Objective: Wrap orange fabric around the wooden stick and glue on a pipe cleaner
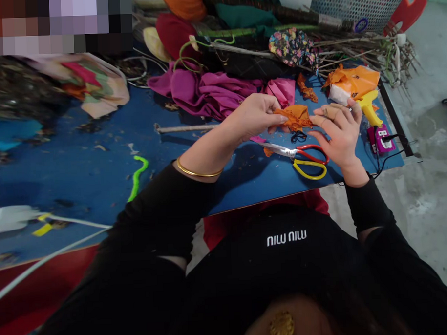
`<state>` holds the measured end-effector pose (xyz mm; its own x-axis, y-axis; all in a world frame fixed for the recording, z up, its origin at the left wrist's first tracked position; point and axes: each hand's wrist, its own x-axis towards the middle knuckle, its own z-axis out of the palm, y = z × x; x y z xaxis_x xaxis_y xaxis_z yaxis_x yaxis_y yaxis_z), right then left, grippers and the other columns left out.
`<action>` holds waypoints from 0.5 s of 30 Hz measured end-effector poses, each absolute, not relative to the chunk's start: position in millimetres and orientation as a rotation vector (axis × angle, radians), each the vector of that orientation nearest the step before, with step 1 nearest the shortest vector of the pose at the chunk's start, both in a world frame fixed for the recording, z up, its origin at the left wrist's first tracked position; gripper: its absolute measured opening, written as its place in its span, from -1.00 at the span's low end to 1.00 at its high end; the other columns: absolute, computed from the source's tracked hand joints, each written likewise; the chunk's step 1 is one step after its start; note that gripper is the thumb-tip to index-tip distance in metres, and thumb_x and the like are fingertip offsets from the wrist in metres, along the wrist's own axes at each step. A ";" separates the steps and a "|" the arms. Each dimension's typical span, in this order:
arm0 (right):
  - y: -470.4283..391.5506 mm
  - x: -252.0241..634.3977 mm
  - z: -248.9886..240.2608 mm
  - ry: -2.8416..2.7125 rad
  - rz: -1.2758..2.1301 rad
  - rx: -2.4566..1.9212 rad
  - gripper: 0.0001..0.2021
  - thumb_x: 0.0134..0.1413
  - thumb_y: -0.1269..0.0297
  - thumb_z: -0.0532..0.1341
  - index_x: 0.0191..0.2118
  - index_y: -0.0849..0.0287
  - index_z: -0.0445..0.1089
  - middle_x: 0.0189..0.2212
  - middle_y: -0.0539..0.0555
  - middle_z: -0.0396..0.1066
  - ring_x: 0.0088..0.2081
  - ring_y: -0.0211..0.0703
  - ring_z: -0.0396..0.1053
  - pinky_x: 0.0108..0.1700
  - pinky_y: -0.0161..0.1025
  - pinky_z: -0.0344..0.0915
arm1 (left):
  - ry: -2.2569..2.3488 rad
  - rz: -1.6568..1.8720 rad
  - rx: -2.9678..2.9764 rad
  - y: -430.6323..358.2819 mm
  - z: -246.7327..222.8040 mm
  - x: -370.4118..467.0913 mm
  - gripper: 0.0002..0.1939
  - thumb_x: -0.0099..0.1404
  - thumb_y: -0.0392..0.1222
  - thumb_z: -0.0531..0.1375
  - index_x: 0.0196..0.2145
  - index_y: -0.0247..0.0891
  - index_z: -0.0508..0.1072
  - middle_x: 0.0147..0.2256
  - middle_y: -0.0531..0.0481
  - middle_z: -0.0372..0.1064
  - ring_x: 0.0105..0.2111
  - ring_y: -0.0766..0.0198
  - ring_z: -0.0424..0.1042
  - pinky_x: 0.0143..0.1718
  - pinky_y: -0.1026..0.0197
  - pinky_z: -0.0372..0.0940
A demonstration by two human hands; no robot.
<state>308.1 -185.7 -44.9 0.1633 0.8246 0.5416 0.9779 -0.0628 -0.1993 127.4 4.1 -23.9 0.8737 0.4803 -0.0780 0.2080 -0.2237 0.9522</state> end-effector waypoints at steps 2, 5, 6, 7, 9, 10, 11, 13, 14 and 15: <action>-182.5 306.4 -46.8 -1.721 -0.406 -1.937 -0.74 0.44 0.00 0.22 0.04 -0.13 0.61 0.03 0.03 0.64 0.19 0.14 0.52 0.44 0.34 0.15 | 0.514 0.250 1.773 4.6 -23.1 127.6 -0.76 0.29 -0.37 0.31 -0.43 -0.23 0.31 -0.46 -0.04 0.57 -0.60 0.40 0.28 -0.50 0.28 0.12; -177.2 307.6 -50.3 -1.735 -0.440 -1.914 -0.76 0.48 0.07 0.19 -0.04 -0.10 0.62 -0.06 0.03 0.66 0.07 0.04 0.58 0.35 0.23 0.25 | 0.538 0.198 1.716 4.2 -20.1 128.5 -0.75 0.31 -0.44 0.27 -0.43 -0.23 0.31 -0.47 -0.03 0.55 -0.63 0.42 0.25 -0.51 0.28 0.10; -175.6 308.2 -50.9 -1.732 -0.442 -1.904 -0.77 0.48 0.08 0.19 -0.07 -0.10 0.63 -0.09 0.02 0.67 0.03 0.01 0.59 0.31 0.20 0.28 | 0.553 0.181 1.703 3.7 -18.8 128.8 -0.74 0.32 -0.46 0.26 -0.43 -0.23 0.30 -0.48 -0.03 0.55 -0.64 0.43 0.23 -0.51 0.28 0.11; -174.1 308.6 -51.0 -1.725 -0.436 -1.896 -0.77 0.48 0.08 0.20 -0.10 -0.09 0.63 -0.11 0.02 0.67 -0.01 -0.01 0.59 0.28 0.17 0.30 | 0.567 0.166 1.694 2.9 -17.5 129.2 -0.73 0.32 -0.48 0.25 -0.43 -0.23 0.30 -0.47 -0.04 0.55 -0.65 0.44 0.22 -0.51 0.27 0.11; -171.8 307.9 -49.6 -1.701 -0.405 -1.890 -0.79 0.45 0.07 0.24 -0.15 -0.06 0.62 -0.14 0.00 0.67 -0.06 -0.03 0.60 0.23 0.12 0.32 | 0.590 0.144 1.692 1.2 -15.8 129.9 -0.73 0.33 -0.50 0.24 -0.43 -0.24 0.30 -0.47 -0.04 0.54 -0.65 0.45 0.22 -0.50 0.26 0.12; -170.8 306.6 -48.1 -1.680 -0.380 -1.897 -0.80 0.44 0.07 0.26 -0.18 -0.04 0.62 -0.15 0.00 0.67 -0.08 -0.03 0.59 0.21 0.10 0.32 | 0.597 0.141 1.697 0.4 -15.8 130.2 -0.73 0.33 -0.50 0.24 -0.42 -0.23 0.30 -0.47 -0.04 0.54 -0.65 0.45 0.22 -0.50 0.26 0.12; -169.9 304.8 -46.3 -1.652 -0.349 -1.911 -0.81 0.41 0.07 0.29 -0.21 -0.03 0.61 -0.18 -0.02 0.67 -0.10 -0.04 0.58 0.19 0.08 0.33 | 0.601 0.147 1.706 -0.3 -16.5 130.6 -0.73 0.33 -0.49 0.24 -0.42 -0.23 0.29 -0.47 -0.04 0.54 -0.65 0.45 0.22 -0.50 0.26 0.12; -167.9 299.8 -41.9 -1.575 -0.273 -1.957 -0.82 0.37 0.11 0.33 -0.29 0.00 0.59 -0.24 -0.04 0.65 -0.16 -0.07 0.55 0.14 0.02 0.34 | 0.602 0.174 1.734 -1.1 -20.1 131.6 -0.74 0.34 -0.47 0.24 -0.41 -0.22 0.29 -0.48 -0.02 0.53 -0.64 0.44 0.22 -0.50 0.27 0.11; -166.8 297.2 -39.6 -1.524 -0.224 -1.981 -0.82 0.34 0.15 0.34 -0.32 0.02 0.58 -0.27 -0.05 0.64 -0.19 -0.09 0.53 0.10 -0.01 0.36 | 0.599 0.192 1.754 -1.2 -22.8 132.3 -0.75 0.34 -0.45 0.24 -0.41 -0.22 0.28 -0.49 -0.01 0.53 -0.64 0.43 0.22 -0.51 0.27 0.11; -165.7 294.7 -37.3 -1.468 -0.167 -2.002 -0.82 0.31 0.19 0.34 -0.35 0.03 0.57 -0.30 -0.05 0.62 -0.22 -0.11 0.52 0.05 -0.04 0.37 | 0.597 0.210 1.779 -0.9 -25.8 133.1 -0.75 0.34 -0.42 0.25 -0.41 -0.21 0.28 -0.49 0.00 0.53 -0.64 0.43 0.22 -0.51 0.27 0.11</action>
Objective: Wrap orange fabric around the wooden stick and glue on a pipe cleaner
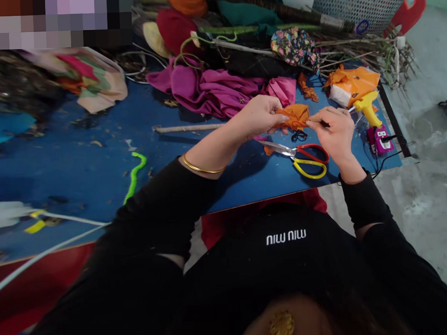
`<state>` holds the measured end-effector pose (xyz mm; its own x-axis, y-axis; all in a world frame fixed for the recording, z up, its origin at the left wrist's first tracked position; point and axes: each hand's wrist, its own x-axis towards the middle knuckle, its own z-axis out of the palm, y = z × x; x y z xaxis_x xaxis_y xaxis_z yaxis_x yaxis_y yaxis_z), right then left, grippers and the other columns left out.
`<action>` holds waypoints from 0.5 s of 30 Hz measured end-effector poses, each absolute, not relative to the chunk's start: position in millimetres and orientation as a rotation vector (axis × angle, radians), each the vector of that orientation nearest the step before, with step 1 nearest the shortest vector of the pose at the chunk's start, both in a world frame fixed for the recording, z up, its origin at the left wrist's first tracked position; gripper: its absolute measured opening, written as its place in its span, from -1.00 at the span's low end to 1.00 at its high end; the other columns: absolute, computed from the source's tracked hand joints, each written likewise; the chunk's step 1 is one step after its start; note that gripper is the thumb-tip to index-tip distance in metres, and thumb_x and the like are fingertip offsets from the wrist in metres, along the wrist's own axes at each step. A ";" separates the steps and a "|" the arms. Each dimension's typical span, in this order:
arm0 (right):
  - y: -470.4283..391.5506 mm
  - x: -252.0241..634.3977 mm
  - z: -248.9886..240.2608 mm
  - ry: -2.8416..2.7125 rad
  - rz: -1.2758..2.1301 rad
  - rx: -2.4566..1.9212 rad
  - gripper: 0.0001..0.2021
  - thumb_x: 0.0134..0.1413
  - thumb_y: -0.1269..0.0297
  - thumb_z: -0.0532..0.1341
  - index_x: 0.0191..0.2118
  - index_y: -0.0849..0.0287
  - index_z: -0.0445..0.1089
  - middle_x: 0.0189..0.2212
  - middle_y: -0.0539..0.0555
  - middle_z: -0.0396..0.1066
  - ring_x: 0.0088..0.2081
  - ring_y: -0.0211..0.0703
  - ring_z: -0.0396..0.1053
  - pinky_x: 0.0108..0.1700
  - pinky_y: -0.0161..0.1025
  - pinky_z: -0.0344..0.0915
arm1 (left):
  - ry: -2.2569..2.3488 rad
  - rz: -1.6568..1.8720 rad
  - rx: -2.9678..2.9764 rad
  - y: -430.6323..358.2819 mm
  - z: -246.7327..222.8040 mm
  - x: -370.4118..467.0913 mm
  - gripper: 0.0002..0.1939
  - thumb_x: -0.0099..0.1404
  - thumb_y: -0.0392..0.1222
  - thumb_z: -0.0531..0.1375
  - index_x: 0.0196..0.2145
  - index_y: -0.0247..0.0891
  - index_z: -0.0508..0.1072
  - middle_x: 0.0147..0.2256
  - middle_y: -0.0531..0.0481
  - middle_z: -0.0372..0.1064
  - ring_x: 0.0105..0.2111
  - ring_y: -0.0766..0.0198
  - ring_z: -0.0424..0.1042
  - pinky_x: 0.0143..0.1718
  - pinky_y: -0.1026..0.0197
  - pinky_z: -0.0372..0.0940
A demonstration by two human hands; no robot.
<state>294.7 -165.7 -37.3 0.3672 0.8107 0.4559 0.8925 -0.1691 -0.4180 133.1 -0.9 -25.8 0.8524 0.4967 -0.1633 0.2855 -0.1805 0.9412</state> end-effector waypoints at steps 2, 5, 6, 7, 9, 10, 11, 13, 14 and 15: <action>-163.2 291.2 -33.3 -1.357 -0.039 -2.034 -0.85 0.24 0.25 0.35 -0.38 0.06 0.57 -0.34 -0.04 0.60 -0.27 -0.13 0.49 -0.07 -0.10 0.38 | 0.597 0.243 1.844 0.0 -31.8 134.8 -0.75 0.34 -0.37 0.26 -0.42 -0.20 0.27 -0.52 0.04 0.51 -0.62 0.41 0.23 -0.49 0.27 0.11; -159.7 291.7 -30.2 -1.247 0.122 -2.080 -0.92 0.15 0.29 0.37 -0.37 0.08 0.59 -0.36 -0.03 0.58 -0.31 -0.13 0.48 -0.16 -0.12 0.38 | 0.601 0.310 1.973 0.7 -38.6 136.4 -0.74 0.34 -0.32 0.28 -0.42 -0.20 0.27 -0.54 0.09 0.50 -0.55 0.35 0.29 -0.43 0.26 0.11; -158.7 293.3 -30.3 -1.231 0.160 -2.096 -0.94 0.13 0.30 0.38 -0.37 0.08 0.60 -0.37 -0.03 0.58 -0.31 -0.13 0.48 -0.17 -0.12 0.39 | 0.607 0.341 2.017 0.3 -40.0 136.3 -0.74 0.33 -0.32 0.29 -0.42 -0.20 0.27 -0.53 0.09 0.50 -0.51 0.33 0.33 -0.40 0.26 0.12; -157.7 295.2 -31.1 -1.218 0.193 -2.106 -0.96 0.11 0.30 0.39 -0.36 0.08 0.60 -0.37 -0.03 0.59 -0.32 -0.13 0.48 -0.16 -0.11 0.40 | 0.615 0.378 2.062 -0.6 -41.0 135.7 -0.73 0.32 -0.31 0.31 -0.42 -0.19 0.27 -0.51 0.09 0.52 -0.46 0.29 0.37 -0.37 0.24 0.13; -155.8 299.4 -34.5 -1.203 0.246 -2.101 -0.99 0.09 0.33 0.39 -0.33 0.09 0.61 -0.35 -0.02 0.62 -0.31 -0.12 0.51 -0.14 -0.09 0.43 | 0.649 0.469 2.152 -3.2 -42.3 133.2 -0.73 0.29 -0.29 0.34 -0.41 -0.17 0.29 -0.47 0.08 0.52 -0.36 0.21 0.44 -0.31 0.21 0.15; -154.9 301.3 -36.9 -1.204 0.266 -2.086 -0.96 0.08 0.34 0.40 -0.31 0.09 0.62 -0.32 -0.01 0.64 -0.29 -0.11 0.53 -0.12 -0.08 0.45 | 0.672 0.515 2.195 -4.8 -42.9 131.2 -0.73 0.28 -0.27 0.36 -0.41 -0.16 0.31 -0.47 0.07 0.50 -0.34 0.18 0.45 -0.29 0.19 0.16; -153.9 302.8 -39.4 -1.212 0.281 -2.069 -0.93 0.07 0.35 0.40 -0.28 0.08 0.63 -0.29 -0.01 0.66 -0.26 -0.10 0.55 -0.10 -0.08 0.46 | 0.695 0.557 2.233 -6.1 -43.5 129.0 -0.74 0.27 -0.25 0.37 -0.40 -0.15 0.32 -0.48 0.07 0.47 -0.33 0.15 0.45 -0.27 0.17 0.17; -151.7 304.7 -44.3 -1.243 0.286 -2.048 -0.90 0.09 0.35 0.40 -0.25 0.07 0.65 -0.26 0.00 0.68 -0.23 -0.09 0.58 -0.06 -0.06 0.49 | 0.719 0.602 2.274 -7.2 -45.4 124.5 -0.75 0.27 -0.22 0.38 -0.40 -0.14 0.34 -0.51 0.08 0.38 -0.36 0.16 0.41 -0.26 0.15 0.18; -150.5 304.9 -46.3 -1.263 0.278 -2.051 -0.90 0.10 0.33 0.41 -0.24 0.06 0.66 -0.26 0.00 0.69 -0.23 -0.08 0.58 -0.06 -0.06 0.49 | 0.718 0.611 2.272 -6.5 -46.7 122.5 -0.76 0.27 -0.22 0.36 -0.40 -0.14 0.33 -0.53 0.09 0.35 -0.38 0.17 0.37 -0.26 0.15 0.17; -149.3 304.8 -47.9 -1.281 0.264 -2.058 -0.91 0.11 0.32 0.41 -0.24 0.04 0.67 -0.27 0.01 0.69 -0.23 -0.07 0.59 -0.06 -0.05 0.50 | 0.710 0.610 2.258 -4.9 -48.0 120.8 -0.77 0.28 -0.22 0.35 -0.41 -0.15 0.33 -0.54 0.10 0.32 -0.41 0.20 0.34 -0.28 0.16 0.17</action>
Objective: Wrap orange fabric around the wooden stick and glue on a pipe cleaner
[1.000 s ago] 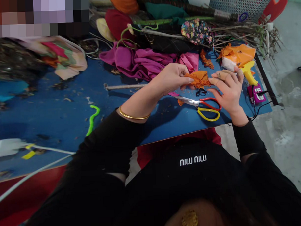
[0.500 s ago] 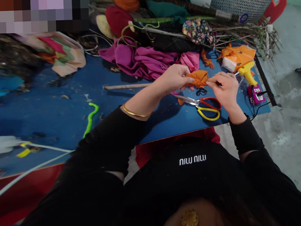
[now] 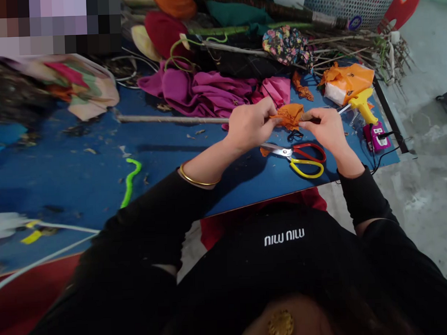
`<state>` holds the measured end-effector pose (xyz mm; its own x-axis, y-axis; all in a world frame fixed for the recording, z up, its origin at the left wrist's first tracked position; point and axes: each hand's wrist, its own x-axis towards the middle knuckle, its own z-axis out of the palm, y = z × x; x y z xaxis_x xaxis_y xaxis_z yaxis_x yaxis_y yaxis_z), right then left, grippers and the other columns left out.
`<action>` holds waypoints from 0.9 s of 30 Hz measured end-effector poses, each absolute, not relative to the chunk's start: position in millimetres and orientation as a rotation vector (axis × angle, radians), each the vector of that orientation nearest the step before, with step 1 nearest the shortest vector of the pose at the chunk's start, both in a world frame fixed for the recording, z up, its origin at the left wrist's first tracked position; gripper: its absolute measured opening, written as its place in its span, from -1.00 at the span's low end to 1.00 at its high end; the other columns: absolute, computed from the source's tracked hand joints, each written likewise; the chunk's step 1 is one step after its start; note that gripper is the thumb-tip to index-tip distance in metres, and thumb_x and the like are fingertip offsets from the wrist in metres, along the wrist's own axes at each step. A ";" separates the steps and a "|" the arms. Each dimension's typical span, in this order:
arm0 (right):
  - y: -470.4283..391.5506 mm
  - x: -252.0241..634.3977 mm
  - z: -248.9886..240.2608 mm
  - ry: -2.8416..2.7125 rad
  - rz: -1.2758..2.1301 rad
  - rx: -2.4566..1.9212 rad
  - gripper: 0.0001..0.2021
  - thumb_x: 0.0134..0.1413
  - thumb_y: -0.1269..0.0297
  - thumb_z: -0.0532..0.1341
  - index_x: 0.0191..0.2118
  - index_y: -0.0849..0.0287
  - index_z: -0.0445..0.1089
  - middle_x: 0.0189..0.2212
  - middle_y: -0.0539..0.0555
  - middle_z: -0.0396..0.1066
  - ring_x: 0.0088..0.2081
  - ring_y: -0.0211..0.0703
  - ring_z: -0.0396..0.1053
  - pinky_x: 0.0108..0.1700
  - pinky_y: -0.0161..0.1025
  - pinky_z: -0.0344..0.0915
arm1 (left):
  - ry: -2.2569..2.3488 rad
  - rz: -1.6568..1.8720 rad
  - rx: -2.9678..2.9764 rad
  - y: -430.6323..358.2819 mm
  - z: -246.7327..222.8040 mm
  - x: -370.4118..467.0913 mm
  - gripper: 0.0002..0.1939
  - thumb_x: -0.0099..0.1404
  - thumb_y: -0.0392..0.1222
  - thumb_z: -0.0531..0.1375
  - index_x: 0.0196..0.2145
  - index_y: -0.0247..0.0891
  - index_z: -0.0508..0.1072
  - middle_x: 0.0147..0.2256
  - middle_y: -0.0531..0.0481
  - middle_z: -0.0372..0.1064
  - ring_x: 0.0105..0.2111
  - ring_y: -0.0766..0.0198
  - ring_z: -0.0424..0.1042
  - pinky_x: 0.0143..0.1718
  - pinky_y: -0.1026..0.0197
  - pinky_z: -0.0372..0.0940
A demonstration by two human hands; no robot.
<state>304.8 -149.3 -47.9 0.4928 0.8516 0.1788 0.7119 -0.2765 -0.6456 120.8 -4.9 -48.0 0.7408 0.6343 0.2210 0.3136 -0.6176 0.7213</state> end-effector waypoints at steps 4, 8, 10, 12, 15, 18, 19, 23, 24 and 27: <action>-144.7 301.5 -50.7 -1.351 0.184 -2.072 -0.93 0.14 0.28 0.41 -0.25 0.02 0.68 -0.25 0.01 0.70 -0.20 -0.02 0.60 -0.07 -0.01 0.51 | 0.630 0.466 2.101 8.5 -51.9 117.3 -0.79 0.23 -0.23 0.31 -0.46 -0.19 0.32 -0.55 0.11 0.30 -0.46 0.28 0.27 -0.34 0.20 0.17; -141.2 299.0 -50.9 -1.375 0.147 -2.083 -0.97 0.13 0.31 0.42 -0.30 0.06 0.66 -0.25 0.04 0.69 -0.22 0.00 0.60 -0.09 -0.01 0.50 | 0.469 0.360 1.896 16.5 -49.4 115.9 -0.81 0.19 -0.17 0.37 -0.34 -0.24 0.43 -0.35 0.00 0.52 -0.28 0.20 0.51 -0.17 0.16 0.39; -139.6 298.7 -51.1 -1.378 0.136 -2.072 -0.98 0.11 0.31 0.42 -0.31 0.06 0.65 -0.26 0.04 0.69 -0.23 0.00 0.60 -0.12 -0.01 0.50 | 0.384 0.413 1.903 13.9 -47.9 116.6 -0.62 0.08 -0.15 0.48 -0.21 -0.24 0.44 -0.18 -0.07 0.58 -0.12 0.11 0.58 0.00 0.08 0.44; -138.1 298.6 -51.3 -1.386 0.136 -2.055 -0.97 0.12 0.30 0.41 -0.31 0.05 0.64 -0.27 0.04 0.69 -0.24 -0.01 0.59 -0.14 -0.03 0.50 | 0.360 0.476 1.994 8.5 -48.3 118.6 -0.48 -0.04 -0.17 0.54 -0.16 -0.23 0.44 -0.10 -0.07 0.59 -0.05 0.06 0.59 0.08 0.05 0.42; -136.8 298.5 -51.5 -1.390 0.147 -2.051 -0.95 0.13 0.28 0.39 -0.31 0.05 0.64 -0.29 0.03 0.68 -0.26 -0.02 0.59 -0.15 -0.04 0.50 | 0.447 0.518 2.155 0.7 -52.6 122.8 -0.68 0.05 -0.21 0.46 -0.26 -0.22 0.46 -0.20 -0.02 0.60 -0.14 0.08 0.60 0.00 0.10 0.40; -137.9 298.9 -51.7 -1.387 0.146 -2.056 -0.95 0.12 0.30 0.38 -0.31 0.05 0.64 -0.26 0.03 0.69 -0.23 -0.01 0.60 -0.14 -0.03 0.49 | 0.508 0.548 2.176 -0.6 -56.4 125.3 -0.84 0.15 -0.22 0.37 -0.43 -0.22 0.43 -0.35 0.03 0.59 -0.25 0.12 0.59 -0.14 0.15 0.36; -138.7 299.1 -51.7 -1.392 0.145 -2.052 -0.95 0.12 0.30 0.38 -0.31 0.05 0.64 -0.26 0.03 0.69 -0.22 0.00 0.60 -0.13 -0.03 0.49 | 0.506 0.550 2.159 0.5 -56.8 125.5 -0.82 0.15 -0.21 0.38 -0.46 -0.22 0.43 -0.37 0.05 0.58 -0.26 0.14 0.59 -0.17 0.17 0.35; -143.1 298.6 -50.3 -1.418 0.176 -2.019 -0.93 0.14 0.27 0.37 -0.31 0.03 0.65 -0.26 0.01 0.69 -0.24 -0.03 0.59 -0.14 -0.04 0.48 | 0.457 0.486 2.054 6.5 -55.0 125.0 -0.88 0.15 -0.20 0.38 -0.43 -0.23 0.52 -0.38 0.05 0.61 -0.28 0.17 0.60 -0.24 0.23 0.36; -144.0 297.8 -49.5 -1.423 0.180 -2.014 -0.93 0.15 0.27 0.37 -0.30 0.03 0.65 -0.26 0.01 0.69 -0.24 -0.04 0.58 -0.13 -0.05 0.48 | 0.464 0.469 2.013 7.2 -54.3 124.9 -0.90 0.17 -0.21 0.37 -0.43 -0.24 0.52 -0.40 0.04 0.61 -0.31 0.18 0.59 -0.26 0.23 0.37; -145.5 294.0 -47.4 -1.460 0.139 -2.034 -0.91 0.18 0.29 0.36 -0.28 0.03 0.66 -0.27 0.02 0.68 -0.24 -0.05 0.57 -0.07 -0.05 0.45 | 0.565 0.417 1.915 6.7 -52.2 124.7 -0.87 0.22 -0.22 0.33 -0.45 -0.24 0.47 -0.49 0.03 0.56 -0.44 0.21 0.56 -0.35 0.24 0.37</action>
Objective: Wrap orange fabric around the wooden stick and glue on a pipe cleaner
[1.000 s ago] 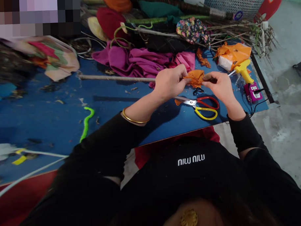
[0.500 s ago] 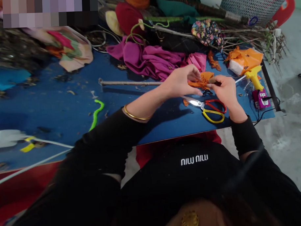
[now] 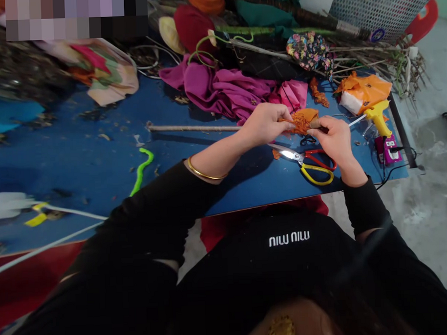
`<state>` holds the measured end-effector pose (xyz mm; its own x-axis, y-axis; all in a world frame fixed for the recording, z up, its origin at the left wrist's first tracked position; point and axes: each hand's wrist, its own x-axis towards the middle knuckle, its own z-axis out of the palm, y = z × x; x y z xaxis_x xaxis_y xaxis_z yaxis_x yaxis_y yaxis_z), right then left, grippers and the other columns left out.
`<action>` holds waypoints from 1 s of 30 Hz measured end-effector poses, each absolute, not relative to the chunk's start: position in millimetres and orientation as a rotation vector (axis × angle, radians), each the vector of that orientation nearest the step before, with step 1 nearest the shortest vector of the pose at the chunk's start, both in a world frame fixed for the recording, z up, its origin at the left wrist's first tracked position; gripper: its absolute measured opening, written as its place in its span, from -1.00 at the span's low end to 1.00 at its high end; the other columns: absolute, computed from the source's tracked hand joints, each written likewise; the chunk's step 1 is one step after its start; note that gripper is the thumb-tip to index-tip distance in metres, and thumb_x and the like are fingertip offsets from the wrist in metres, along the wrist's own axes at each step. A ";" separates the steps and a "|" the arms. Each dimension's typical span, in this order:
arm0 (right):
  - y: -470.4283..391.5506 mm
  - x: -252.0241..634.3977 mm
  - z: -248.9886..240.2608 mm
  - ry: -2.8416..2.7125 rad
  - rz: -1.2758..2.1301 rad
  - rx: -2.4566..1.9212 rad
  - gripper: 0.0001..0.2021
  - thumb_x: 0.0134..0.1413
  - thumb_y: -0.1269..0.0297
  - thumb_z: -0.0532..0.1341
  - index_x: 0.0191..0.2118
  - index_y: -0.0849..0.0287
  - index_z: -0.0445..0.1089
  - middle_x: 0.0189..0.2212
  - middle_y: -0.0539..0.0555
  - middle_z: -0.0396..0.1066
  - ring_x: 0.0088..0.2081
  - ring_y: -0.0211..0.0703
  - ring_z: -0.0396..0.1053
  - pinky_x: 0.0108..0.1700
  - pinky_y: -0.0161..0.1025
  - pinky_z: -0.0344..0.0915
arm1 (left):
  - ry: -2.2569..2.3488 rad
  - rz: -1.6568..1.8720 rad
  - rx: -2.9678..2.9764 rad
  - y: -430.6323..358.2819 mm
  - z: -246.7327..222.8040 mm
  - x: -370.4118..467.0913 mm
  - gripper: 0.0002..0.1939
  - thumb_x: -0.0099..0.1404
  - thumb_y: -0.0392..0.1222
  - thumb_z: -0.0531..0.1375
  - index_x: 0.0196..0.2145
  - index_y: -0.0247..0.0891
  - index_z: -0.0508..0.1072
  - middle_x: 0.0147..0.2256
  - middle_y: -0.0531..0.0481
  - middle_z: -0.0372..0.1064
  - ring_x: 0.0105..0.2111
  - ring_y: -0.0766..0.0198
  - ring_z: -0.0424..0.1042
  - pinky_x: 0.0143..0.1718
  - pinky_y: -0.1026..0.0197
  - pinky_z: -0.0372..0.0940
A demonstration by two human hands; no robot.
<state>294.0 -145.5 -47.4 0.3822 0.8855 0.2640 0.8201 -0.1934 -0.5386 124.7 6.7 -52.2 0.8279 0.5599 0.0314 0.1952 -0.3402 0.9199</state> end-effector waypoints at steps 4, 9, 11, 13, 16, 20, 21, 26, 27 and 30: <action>-146.0 286.9 -49.3 -1.509 0.079 -2.065 -0.93 0.20 0.33 0.38 -0.27 0.05 0.66 -0.30 0.03 0.66 -0.24 -0.04 0.56 -0.02 -0.03 0.38 | 0.650 0.337 1.989 7.2 -48.4 121.3 -0.82 0.23 -0.21 0.33 -0.48 -0.23 0.44 -0.57 0.05 0.50 -0.53 0.23 0.49 -0.44 0.25 0.26; -146.5 280.9 -53.1 -1.533 0.073 -2.042 -0.89 0.22 0.37 0.36 -0.25 0.02 0.66 -0.23 0.01 0.70 -0.15 -0.02 0.59 0.04 -0.02 0.30 | 0.551 0.151 1.994 14.3 -43.9 116.7 -0.80 0.23 -0.23 0.33 -0.46 -0.19 0.36 -0.59 0.10 0.47 -0.60 0.28 0.42 -0.49 0.28 0.19; -146.2 281.3 -50.7 -1.551 0.051 -2.034 -0.89 0.25 0.35 0.36 -0.24 0.02 0.67 -0.22 0.01 0.70 -0.13 -0.02 0.60 0.05 -0.02 0.29 | 0.537 0.181 1.975 15.2 -43.3 116.8 -0.78 0.23 -0.24 0.34 -0.45 -0.18 0.34 -0.56 0.08 0.49 -0.57 0.29 0.41 -0.48 0.28 0.19; -146.2 284.7 -46.7 -1.597 0.043 -2.018 -0.89 0.29 0.31 0.35 -0.20 0.01 0.67 -0.20 0.01 0.70 -0.10 -0.02 0.61 0.07 -0.01 0.29 | 0.543 0.240 1.941 14.4 -42.3 116.5 -0.78 0.23 -0.25 0.34 -0.44 -0.19 0.33 -0.51 0.04 0.53 -0.51 0.27 0.45 -0.43 0.27 0.23; -149.3 296.2 -41.2 -1.709 0.016 -1.956 -0.79 0.27 0.15 0.42 -0.01 -0.03 0.66 -0.03 0.05 0.70 0.05 0.05 0.60 0.16 0.04 0.33 | 0.562 0.253 1.877 12.2 -37.6 113.3 -0.80 0.26 -0.24 0.32 -0.42 -0.19 0.34 -0.47 -0.02 0.57 -0.51 0.27 0.43 -0.42 0.25 0.23; -162.9 316.9 -40.3 -1.718 -0.096 -1.870 -0.43 0.19 -0.16 0.43 0.25 -0.09 0.53 0.22 0.11 0.59 0.26 0.17 0.48 0.31 0.16 0.35 | 0.563 0.239 1.783 10.7 -27.7 106.6 -0.79 0.27 -0.25 0.32 -0.43 -0.19 0.33 -0.48 -0.04 0.55 -0.60 0.36 0.27 -0.49 0.24 0.17; -167.1 320.7 -41.0 -1.686 -0.126 -1.859 -0.41 0.21 -0.22 0.39 0.27 -0.11 0.51 0.23 0.11 0.58 0.28 0.18 0.47 0.33 0.18 0.35 | 0.560 0.235 1.761 10.6 -25.8 105.4 -0.78 0.26 -0.25 0.33 -0.43 -0.19 0.33 -0.48 -0.05 0.55 -0.61 0.37 0.26 -0.50 0.24 0.17; -178.0 317.9 -44.8 -1.575 -0.278 -1.772 -0.50 0.30 -0.24 0.30 0.19 -0.11 0.55 0.14 0.09 0.61 0.21 0.15 0.51 0.31 0.21 0.38 | 0.576 0.169 1.672 9.9 -24.2 104.0 -0.74 0.28 -0.19 0.37 -0.42 -0.17 0.32 -0.46 -0.07 0.57 -0.63 0.36 0.29 -0.52 0.21 0.21; -177.1 313.3 -45.4 -1.586 -0.291 -1.777 -0.56 0.31 -0.21 0.31 0.14 -0.11 0.58 0.12 0.08 0.62 0.19 0.14 0.52 0.30 0.21 0.37 | 0.579 0.154 1.661 9.9 -25.2 104.2 -0.73 0.28 -0.18 0.37 -0.41 -0.17 0.32 -0.46 -0.07 0.57 -0.63 0.35 0.30 -0.51 0.20 0.23; -171.6 298.6 -47.7 -1.629 -0.324 -1.851 -0.74 0.35 -0.08 0.32 -0.01 -0.13 0.63 0.03 0.05 0.63 0.13 0.12 0.54 0.31 0.22 0.34 | 0.569 0.130 1.639 10.5 -28.7 105.0 -0.71 0.26 -0.13 0.38 -0.40 -0.16 0.30 -0.45 -0.08 0.58 -0.64 0.36 0.29 -0.53 0.20 0.22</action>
